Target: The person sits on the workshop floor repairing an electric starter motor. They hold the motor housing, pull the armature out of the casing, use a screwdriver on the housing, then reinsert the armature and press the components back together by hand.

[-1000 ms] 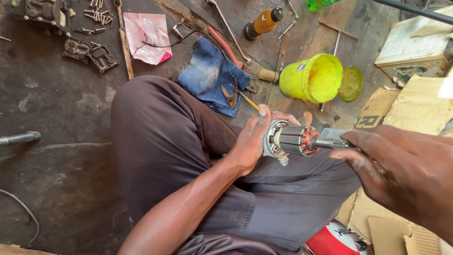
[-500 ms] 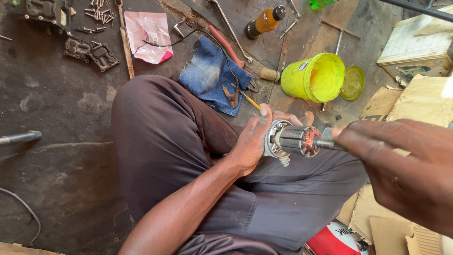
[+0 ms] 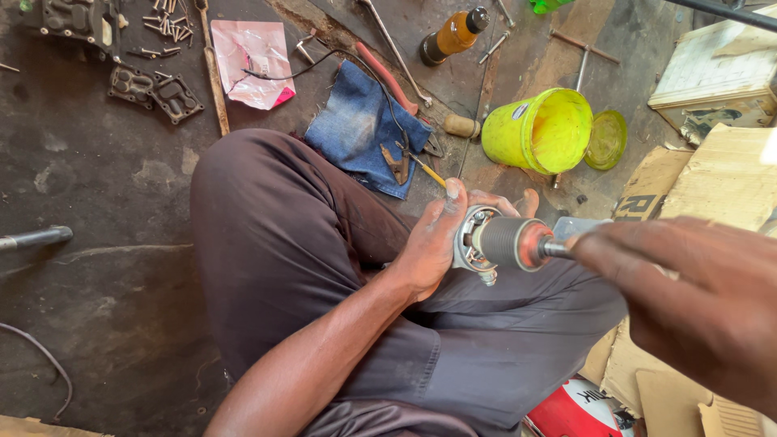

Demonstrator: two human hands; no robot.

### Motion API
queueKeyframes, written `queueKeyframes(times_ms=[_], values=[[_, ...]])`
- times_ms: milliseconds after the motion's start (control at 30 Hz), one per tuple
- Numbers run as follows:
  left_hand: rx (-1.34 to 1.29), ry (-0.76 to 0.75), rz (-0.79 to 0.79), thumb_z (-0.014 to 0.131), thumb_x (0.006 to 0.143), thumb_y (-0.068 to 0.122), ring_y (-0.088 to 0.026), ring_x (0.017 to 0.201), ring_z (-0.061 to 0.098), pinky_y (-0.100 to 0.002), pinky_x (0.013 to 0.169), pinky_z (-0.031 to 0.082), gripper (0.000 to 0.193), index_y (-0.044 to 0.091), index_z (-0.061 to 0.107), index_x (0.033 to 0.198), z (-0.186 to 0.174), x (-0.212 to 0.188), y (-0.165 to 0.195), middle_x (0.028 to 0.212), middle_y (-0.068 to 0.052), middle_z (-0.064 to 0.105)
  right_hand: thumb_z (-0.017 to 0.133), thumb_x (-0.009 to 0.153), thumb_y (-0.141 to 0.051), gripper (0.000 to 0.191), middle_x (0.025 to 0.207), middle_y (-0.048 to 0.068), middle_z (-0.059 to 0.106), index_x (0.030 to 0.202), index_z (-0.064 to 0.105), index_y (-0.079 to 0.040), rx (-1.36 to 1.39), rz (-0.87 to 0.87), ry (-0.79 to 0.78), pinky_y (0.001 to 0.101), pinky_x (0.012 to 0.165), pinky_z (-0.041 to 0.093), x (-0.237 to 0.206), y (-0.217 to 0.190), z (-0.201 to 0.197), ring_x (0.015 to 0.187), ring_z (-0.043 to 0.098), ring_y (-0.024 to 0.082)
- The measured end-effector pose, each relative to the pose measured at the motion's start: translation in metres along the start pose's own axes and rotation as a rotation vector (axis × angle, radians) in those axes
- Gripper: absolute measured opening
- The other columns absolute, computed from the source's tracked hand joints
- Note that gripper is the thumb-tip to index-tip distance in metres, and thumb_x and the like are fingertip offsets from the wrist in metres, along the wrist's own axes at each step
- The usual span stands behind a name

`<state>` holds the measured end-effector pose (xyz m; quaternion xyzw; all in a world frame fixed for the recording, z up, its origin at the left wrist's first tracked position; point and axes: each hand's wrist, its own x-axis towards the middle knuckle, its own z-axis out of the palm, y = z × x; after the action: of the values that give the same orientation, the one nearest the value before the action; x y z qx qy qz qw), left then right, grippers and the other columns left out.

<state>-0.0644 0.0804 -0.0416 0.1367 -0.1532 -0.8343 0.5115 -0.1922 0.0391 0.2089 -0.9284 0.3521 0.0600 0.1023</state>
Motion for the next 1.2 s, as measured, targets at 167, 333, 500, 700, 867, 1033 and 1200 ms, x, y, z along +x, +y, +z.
queueKeyframes(times_ms=[167,333,500,700,867,1033,1200], values=[[-0.005,-0.029,-0.014,0.035,0.105,0.07,-0.016,0.089,0.071,-0.033,0.065,0.062,0.082,-0.004,0.065,0.123,-0.001,-0.001,0.0,0.108,-0.011,0.071,0.065,0.074,0.007,0.036,0.102,0.014,0.074,0.108,0.069,-0.003,-0.015,-0.032,0.074,0.0444,0.082,0.057,0.002,0.002,0.0,0.091,0.073,0.036],[-0.018,0.015,-0.037,0.034,0.103,0.069,-0.016,0.086,0.072,-0.034,0.063,0.063,0.081,-0.003,0.065,0.123,0.0,0.0,0.001,0.107,-0.012,0.072,0.085,0.076,-0.015,0.035,0.095,0.014,0.075,0.107,0.073,-0.003,0.024,0.24,0.021,0.0379,0.072,0.058,0.001,-0.002,0.007,0.083,0.074,0.029],[-0.045,0.022,-0.044,0.035,0.103,0.069,-0.016,0.087,0.071,-0.034,0.062,0.062,0.08,-0.002,0.064,0.124,0.0,0.0,0.0,0.108,-0.011,0.071,0.078,0.08,-0.007,0.03,0.097,0.013,0.075,0.11,0.073,-0.004,0.002,0.049,0.031,0.037,0.076,0.06,0.006,-0.001,0.003,0.086,0.074,0.027],[-0.023,0.082,-0.052,0.035,0.103,0.069,-0.015,0.086,0.07,-0.034,0.061,0.061,0.078,-0.001,0.065,0.122,0.0,0.003,-0.002,0.106,-0.011,0.071,0.081,0.077,-0.005,0.034,0.096,0.013,0.075,0.11,0.073,-0.003,0.007,0.127,0.016,0.0367,0.073,0.059,0.009,0.001,0.006,0.085,0.074,0.028],[-0.011,0.114,-0.083,0.034,0.104,0.068,-0.015,0.08,0.069,-0.033,0.061,0.06,0.077,0.0,0.067,0.118,-0.001,0.003,-0.004,0.099,-0.009,0.071,0.073,0.072,-0.001,0.033,0.094,0.011,0.075,0.105,0.071,-0.002,-0.018,0.023,-0.023,0.0365,0.073,0.058,0.005,0.019,0.007,0.083,0.073,0.028],[-0.023,0.095,-0.08,0.034,0.105,0.067,-0.015,0.077,0.068,-0.032,0.064,0.06,0.076,-0.001,0.068,0.114,0.001,0.002,-0.006,0.094,-0.008,0.07,0.081,0.085,-0.022,0.016,0.075,0.005,0.068,0.09,0.071,-0.012,-0.224,0.191,-0.061,0.036,0.064,0.053,-0.004,0.023,0.024,0.072,0.07,0.025],[0.02,0.089,-0.073,0.034,0.104,0.068,-0.013,0.08,0.068,-0.031,0.064,0.06,0.077,-0.001,0.067,0.115,0.001,0.004,-0.003,0.097,-0.007,0.07,0.085,0.075,-0.025,0.033,0.077,0.01,0.07,0.097,0.072,-0.004,-0.072,0.184,0.028,0.036,0.061,0.054,0.001,0.018,0.019,0.067,0.069,0.026]])
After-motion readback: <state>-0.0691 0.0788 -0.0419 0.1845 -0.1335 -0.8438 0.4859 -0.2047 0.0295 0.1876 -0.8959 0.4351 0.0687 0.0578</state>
